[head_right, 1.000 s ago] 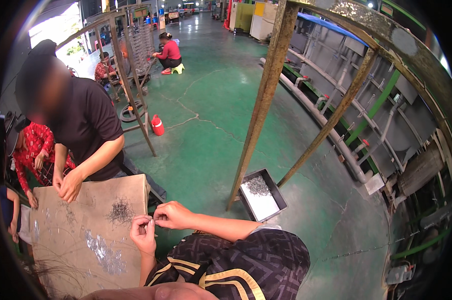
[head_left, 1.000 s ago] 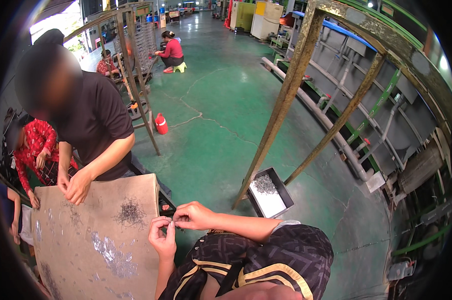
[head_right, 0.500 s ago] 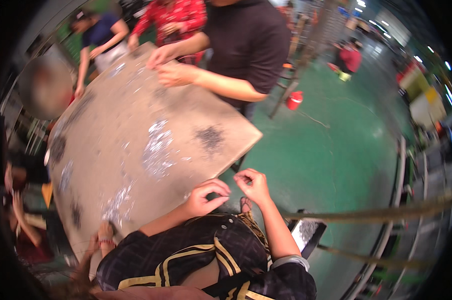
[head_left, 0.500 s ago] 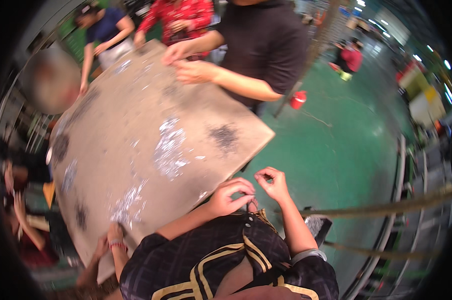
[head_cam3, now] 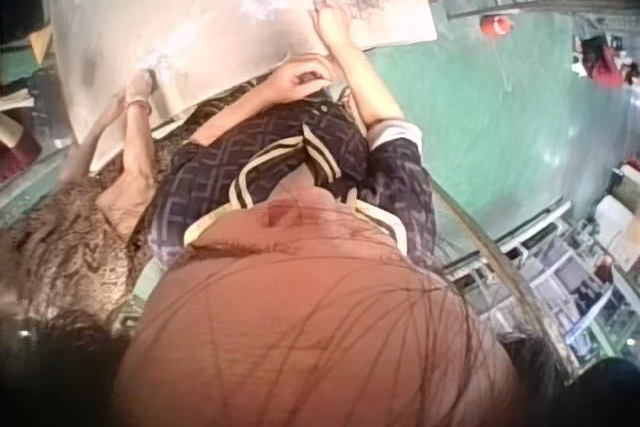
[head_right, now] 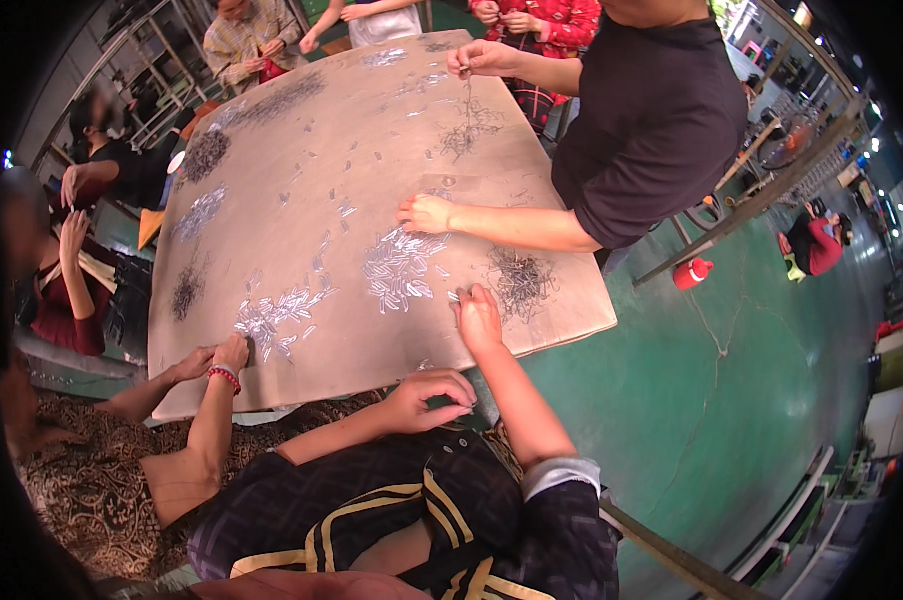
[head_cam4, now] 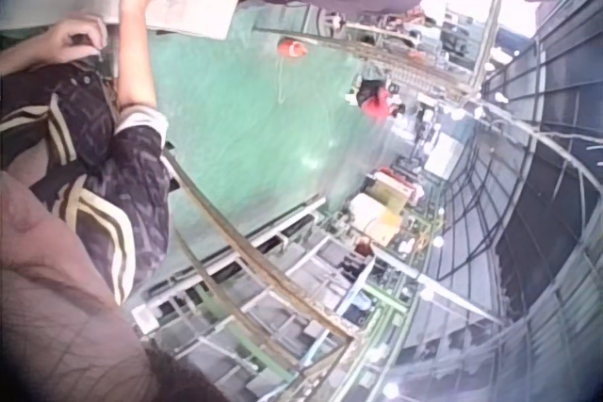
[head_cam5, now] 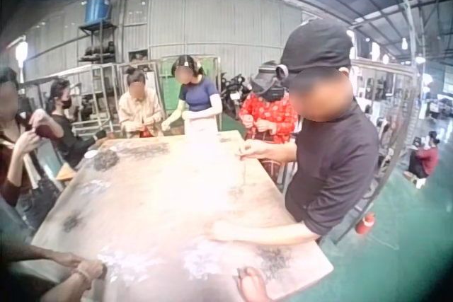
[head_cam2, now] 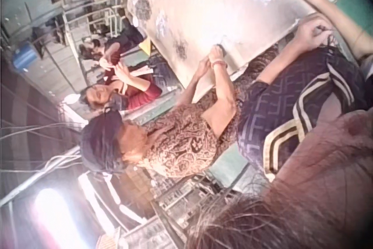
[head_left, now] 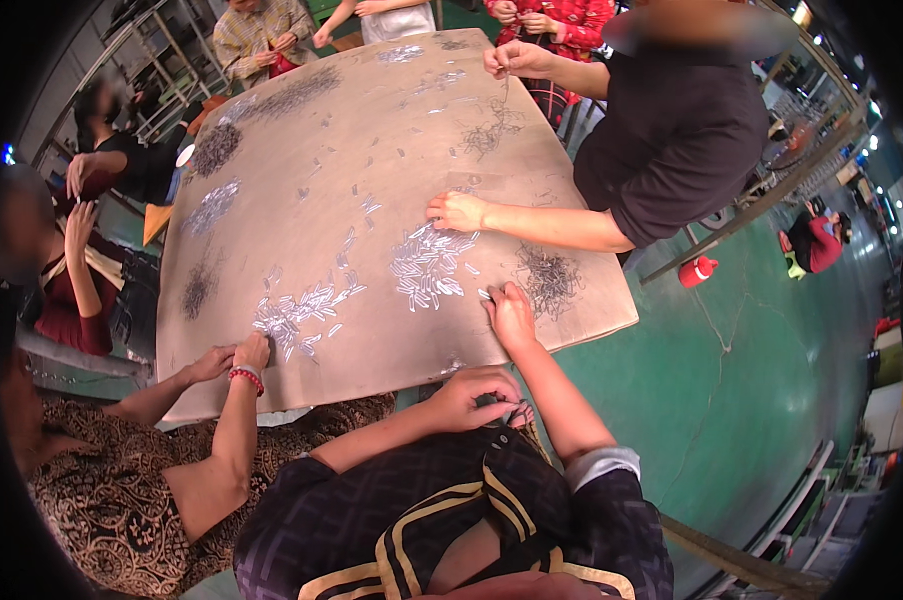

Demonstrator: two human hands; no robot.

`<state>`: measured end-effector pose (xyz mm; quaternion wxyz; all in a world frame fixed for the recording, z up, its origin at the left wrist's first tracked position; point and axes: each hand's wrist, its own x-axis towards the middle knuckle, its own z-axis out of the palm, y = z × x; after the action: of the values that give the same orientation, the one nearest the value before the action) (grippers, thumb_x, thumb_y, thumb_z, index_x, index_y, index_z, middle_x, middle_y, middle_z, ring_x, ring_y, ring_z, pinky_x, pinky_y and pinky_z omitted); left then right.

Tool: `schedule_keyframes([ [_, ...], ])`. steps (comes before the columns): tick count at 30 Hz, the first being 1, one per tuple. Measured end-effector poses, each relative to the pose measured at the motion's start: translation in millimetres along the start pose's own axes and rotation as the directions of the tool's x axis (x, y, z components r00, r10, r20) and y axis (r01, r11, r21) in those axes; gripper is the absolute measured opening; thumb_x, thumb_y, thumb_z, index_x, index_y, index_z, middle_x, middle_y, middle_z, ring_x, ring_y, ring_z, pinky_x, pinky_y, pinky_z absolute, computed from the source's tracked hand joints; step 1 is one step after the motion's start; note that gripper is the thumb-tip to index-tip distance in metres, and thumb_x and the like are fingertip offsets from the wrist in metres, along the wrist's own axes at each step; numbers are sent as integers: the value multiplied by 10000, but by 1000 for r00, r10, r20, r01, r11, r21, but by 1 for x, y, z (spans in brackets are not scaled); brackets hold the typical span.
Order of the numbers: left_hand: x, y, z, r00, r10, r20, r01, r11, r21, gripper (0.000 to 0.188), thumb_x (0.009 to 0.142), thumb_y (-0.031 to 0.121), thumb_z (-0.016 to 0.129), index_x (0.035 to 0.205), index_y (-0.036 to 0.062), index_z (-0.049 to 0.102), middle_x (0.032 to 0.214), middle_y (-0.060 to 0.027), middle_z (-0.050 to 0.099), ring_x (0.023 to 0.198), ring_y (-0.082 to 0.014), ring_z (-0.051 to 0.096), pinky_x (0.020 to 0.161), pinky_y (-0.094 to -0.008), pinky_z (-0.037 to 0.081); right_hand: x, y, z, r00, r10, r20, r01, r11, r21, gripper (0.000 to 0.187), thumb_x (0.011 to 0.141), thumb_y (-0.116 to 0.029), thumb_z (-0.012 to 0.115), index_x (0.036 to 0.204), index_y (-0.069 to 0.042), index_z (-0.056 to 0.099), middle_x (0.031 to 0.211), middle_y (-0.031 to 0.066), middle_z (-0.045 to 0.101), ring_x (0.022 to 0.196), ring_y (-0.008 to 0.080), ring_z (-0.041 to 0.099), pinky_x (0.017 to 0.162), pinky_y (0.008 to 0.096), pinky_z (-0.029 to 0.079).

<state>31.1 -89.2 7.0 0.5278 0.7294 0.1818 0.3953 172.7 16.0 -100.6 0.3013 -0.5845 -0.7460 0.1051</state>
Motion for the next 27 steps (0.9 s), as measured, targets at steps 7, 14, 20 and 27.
schedule_keyframes([
  [7,-15,-6,-4,987,-86,-132,95,994,62,76,796,-8,654,848,-1,598,885,-102,637,836,-220,621,743,-319,481,16,28,14,941,-307,139,329,927,-178,83,754,-97,603,747,-18,578,829,142,530,836,317,580,758,404,489],
  [14,-10,-16,1,965,-116,-233,139,987,84,102,788,9,661,865,9,595,867,-83,624,787,-191,604,688,-297,472,11,4,-28,994,21,110,-61,925,374,39,794,-2,613,795,32,633,715,116,632,634,209,632,601,319,517],
  [20,4,-26,12,929,-204,-307,227,973,41,113,796,-2,659,895,13,607,842,-64,610,713,-121,562,644,-258,454,-42,-22,-115,887,300,352,-458,461,760,78,825,-8,646,883,42,660,700,60,653,618,81,616,569,220,495],
  [27,22,-39,24,927,-207,-314,229,973,36,92,799,25,658,872,13,605,818,-58,617,675,-118,565,616,-250,455,-69,-25,-140,950,283,130,-288,640,712,54,792,19,664,844,26,676,743,65,649,632,103,641,578,224,495],
])
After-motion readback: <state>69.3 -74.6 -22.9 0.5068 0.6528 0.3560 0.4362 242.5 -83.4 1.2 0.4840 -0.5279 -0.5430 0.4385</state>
